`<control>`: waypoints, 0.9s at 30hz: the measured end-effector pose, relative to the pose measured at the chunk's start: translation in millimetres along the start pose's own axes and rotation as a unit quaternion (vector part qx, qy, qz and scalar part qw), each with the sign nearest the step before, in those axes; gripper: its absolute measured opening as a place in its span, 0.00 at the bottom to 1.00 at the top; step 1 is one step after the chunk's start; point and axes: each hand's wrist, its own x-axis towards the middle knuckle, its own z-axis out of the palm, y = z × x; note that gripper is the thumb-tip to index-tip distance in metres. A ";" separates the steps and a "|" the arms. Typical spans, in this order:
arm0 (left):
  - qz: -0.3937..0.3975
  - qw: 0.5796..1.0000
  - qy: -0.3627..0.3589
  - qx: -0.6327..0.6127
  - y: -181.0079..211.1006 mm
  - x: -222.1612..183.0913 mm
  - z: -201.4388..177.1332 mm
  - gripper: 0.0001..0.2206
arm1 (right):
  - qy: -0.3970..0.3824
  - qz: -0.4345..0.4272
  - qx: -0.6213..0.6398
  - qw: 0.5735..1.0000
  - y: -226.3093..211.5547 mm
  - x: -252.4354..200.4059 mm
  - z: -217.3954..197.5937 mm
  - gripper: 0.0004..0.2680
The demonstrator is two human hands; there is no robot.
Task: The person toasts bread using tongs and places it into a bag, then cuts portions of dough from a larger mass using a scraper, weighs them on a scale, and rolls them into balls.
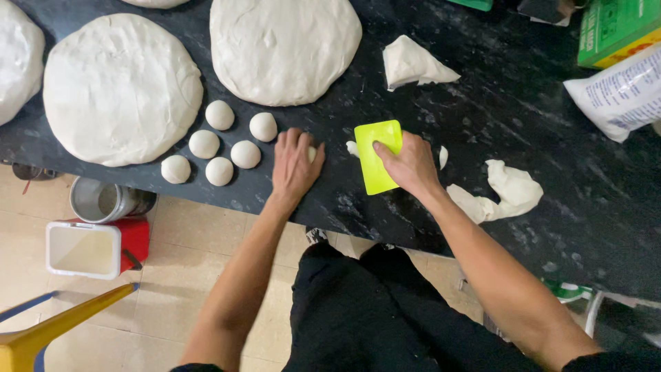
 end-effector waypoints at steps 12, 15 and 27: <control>0.002 0.979 0.013 -0.203 44.1 -14.8 -7.5 0.14 | -0.012 -0.003 -0.092 0.996 -12.6 15.7 31.3 0.09; 0.034 0.980 0.026 -0.197 50.4 -12.5 8.5 0.15 | -0.007 -0.053 -0.079 0.995 -5.4 15.4 43.6 0.08; -0.005 0.994 0.079 -0.081 54.3 -10.0 35.7 0.06 | 0.024 -0.077 -0.055 0.995 2.4 19.0 3.8 0.10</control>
